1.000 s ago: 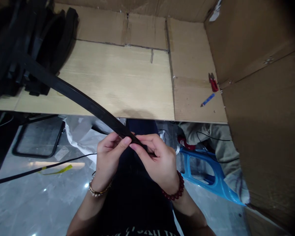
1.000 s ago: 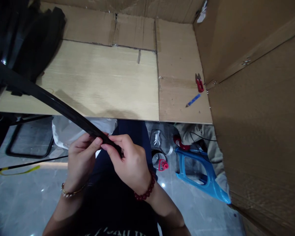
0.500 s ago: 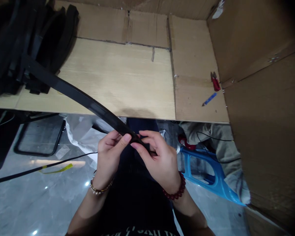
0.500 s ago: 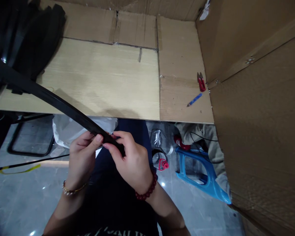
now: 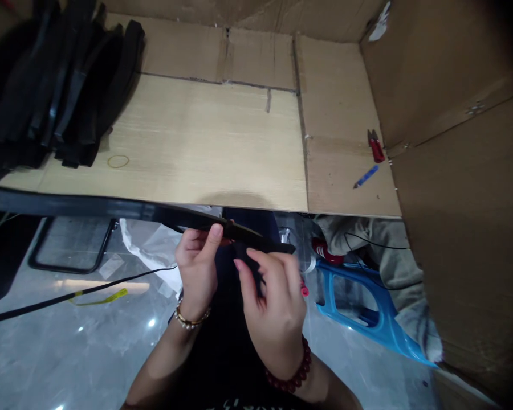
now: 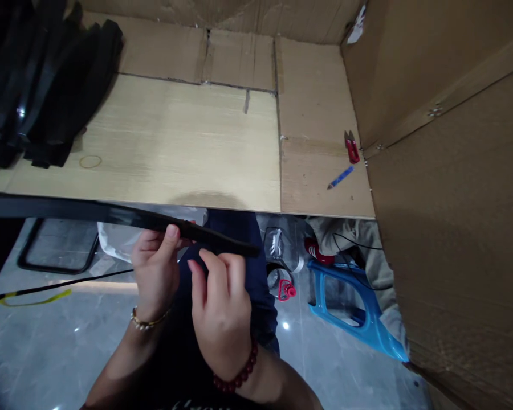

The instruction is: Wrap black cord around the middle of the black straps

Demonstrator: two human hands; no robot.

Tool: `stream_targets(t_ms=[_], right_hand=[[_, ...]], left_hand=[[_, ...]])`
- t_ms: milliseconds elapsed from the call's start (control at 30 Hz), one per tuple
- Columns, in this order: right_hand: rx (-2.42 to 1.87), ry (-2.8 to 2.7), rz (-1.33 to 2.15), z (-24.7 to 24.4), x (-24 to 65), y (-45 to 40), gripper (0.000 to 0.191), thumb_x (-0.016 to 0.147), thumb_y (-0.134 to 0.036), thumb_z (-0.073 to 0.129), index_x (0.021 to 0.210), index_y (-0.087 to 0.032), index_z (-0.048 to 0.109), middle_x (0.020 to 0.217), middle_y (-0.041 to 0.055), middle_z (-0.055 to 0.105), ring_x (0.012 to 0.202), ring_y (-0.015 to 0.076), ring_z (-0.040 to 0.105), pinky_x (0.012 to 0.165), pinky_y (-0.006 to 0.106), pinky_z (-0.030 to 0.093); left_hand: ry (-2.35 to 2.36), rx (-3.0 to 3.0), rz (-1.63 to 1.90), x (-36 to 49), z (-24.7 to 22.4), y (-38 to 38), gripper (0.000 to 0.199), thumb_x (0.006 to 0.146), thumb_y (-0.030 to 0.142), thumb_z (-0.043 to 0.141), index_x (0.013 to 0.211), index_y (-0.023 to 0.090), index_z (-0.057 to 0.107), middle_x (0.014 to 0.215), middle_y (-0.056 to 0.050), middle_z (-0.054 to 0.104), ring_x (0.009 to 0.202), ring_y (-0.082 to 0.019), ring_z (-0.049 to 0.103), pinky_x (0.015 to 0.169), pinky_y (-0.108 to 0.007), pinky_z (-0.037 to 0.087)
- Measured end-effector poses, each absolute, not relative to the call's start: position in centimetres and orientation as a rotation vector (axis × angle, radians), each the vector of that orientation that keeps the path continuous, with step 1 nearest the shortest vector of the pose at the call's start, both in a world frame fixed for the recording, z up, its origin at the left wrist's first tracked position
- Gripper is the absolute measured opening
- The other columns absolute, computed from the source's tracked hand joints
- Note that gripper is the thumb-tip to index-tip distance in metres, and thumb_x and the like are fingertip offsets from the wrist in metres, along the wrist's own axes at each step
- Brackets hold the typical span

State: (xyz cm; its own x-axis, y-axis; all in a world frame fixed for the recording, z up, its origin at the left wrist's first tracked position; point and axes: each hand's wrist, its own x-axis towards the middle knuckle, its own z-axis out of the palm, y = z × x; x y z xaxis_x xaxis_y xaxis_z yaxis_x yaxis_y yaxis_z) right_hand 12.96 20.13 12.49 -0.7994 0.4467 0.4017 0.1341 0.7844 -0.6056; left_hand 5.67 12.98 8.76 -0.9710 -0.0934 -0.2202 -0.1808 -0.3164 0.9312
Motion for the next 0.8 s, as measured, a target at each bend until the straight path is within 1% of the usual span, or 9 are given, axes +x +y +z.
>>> stream_targets(t_ms=[100, 167, 233, 333, 433, 500, 633, 800], right_hand=[[-0.424, -2.627, 0.805, 12.1, 13.2, 19.4, 0.027, 0.101, -0.027, 0.044, 0.097, -0.011, 0.064, 0.078, 0.0064, 0.064, 0.069, 0.0166, 0.066, 0.059, 0.026, 0.054], [-0.367, -2.723, 0.812, 11.5, 13.3, 18.8, 0.033, 0.103, -0.023, 0.036, 0.09, -0.012, 0.065, 0.074, 0.0058, 0.064, 0.063, 0.016, 0.065, 0.053, 0.025, 0.051], [-0.242, -2.765, 0.763, 11.0, 13.5, 18.3, 0.036, 0.101, -0.014, 0.032, 0.093, -0.01, 0.066, 0.068, 0.0047, 0.064, 0.057, 0.0156, 0.064, 0.048, 0.025, 0.049], [-0.015, -2.789, 0.607, 10.6, 13.6, 18.1, 0.033, 0.095, -0.006, 0.034, 0.105, -0.003, 0.066, 0.064, 0.0058, 0.064, 0.051, 0.0165, 0.062, 0.041, 0.028, 0.045], [0.219, -2.85, 0.465, 10.6, 13.4, 18.7, 0.034, 0.088, -0.003, 0.036, 0.106, 0.0, 0.065, 0.061, 0.0063, 0.062, 0.046, 0.0172, 0.058, 0.036, 0.029, 0.041], [0.337, -2.884, 0.418, 10.6, 13.2, 19.3, 0.035, 0.084, -0.002, 0.037, 0.106, 0.0, 0.065, 0.06, 0.0063, 0.061, 0.047, 0.0178, 0.058, 0.036, 0.029, 0.042], [0.458, -2.889, 0.393, 10.7, 13.1, 19.9, 0.036, 0.084, -0.003, 0.036, 0.107, 0.002, 0.064, 0.06, 0.0069, 0.061, 0.047, 0.0185, 0.057, 0.037, 0.03, 0.042], [0.508, -2.827, 0.432, 10.8, 13.3, 20.0, 0.037, 0.086, -0.004, 0.033, 0.105, 0.003, 0.064, 0.057, 0.0067, 0.06, 0.045, 0.0175, 0.055, 0.037, 0.03, 0.04]], left_hand=[[1.726, -0.425, 2.472, 5.5, 8.5, 13.3, 0.025, 0.072, 0.038, 0.081, 0.078, 0.017, 0.07, 0.078, -0.002, 0.077, 0.062, -0.011, 0.07, 0.057, -0.019, 0.056], [1.715, -0.443, 2.479, 5.5, 8.6, 13.4, 0.025, 0.072, 0.039, 0.081, 0.078, 0.017, 0.069, 0.077, -0.002, 0.077, 0.059, -0.01, 0.069, 0.057, -0.019, 0.056], [1.715, -0.459, 2.47, 5.4, 8.8, 13.4, 0.026, 0.072, 0.039, 0.08, 0.077, 0.017, 0.069, 0.076, -0.002, 0.076, 0.063, -0.012, 0.07, 0.057, -0.019, 0.057], [1.676, -0.481, 2.425, 5.3, 9.2, 13.1, 0.027, 0.071, 0.039, 0.081, 0.076, 0.016, 0.068, 0.077, -0.003, 0.076, 0.072, -0.015, 0.073, 0.059, -0.019, 0.057], [1.64, -0.479, 2.376, 5.2, 8.9, 12.8, 0.027, 0.071, 0.04, 0.08, 0.078, 0.017, 0.068, 0.079, -0.003, 0.077, 0.073, -0.015, 0.073, 0.059, -0.02, 0.057], [1.632, -0.458, 2.357, 5.2, 8.5, 12.6, 0.03, 0.069, 0.041, 0.081, 0.08, 0.017, 0.068, 0.08, -0.004, 0.077, 0.073, -0.017, 0.073, 0.059, -0.022, 0.058], [1.595, -0.45, 2.36, 5.3, 7.7, 12.5, 0.033, 0.064, 0.042, 0.085, 0.078, 0.017, 0.068, 0.083, -0.006, 0.078, 0.076, -0.02, 0.074, 0.064, -0.026, 0.06], [1.579, -0.44, 2.349, 5.5, 7.4, 12.4, 0.033, 0.064, 0.041, 0.085, 0.08, 0.016, 0.07, 0.08, -0.004, 0.078, 0.074, -0.018, 0.074, 0.063, -0.024, 0.06]])
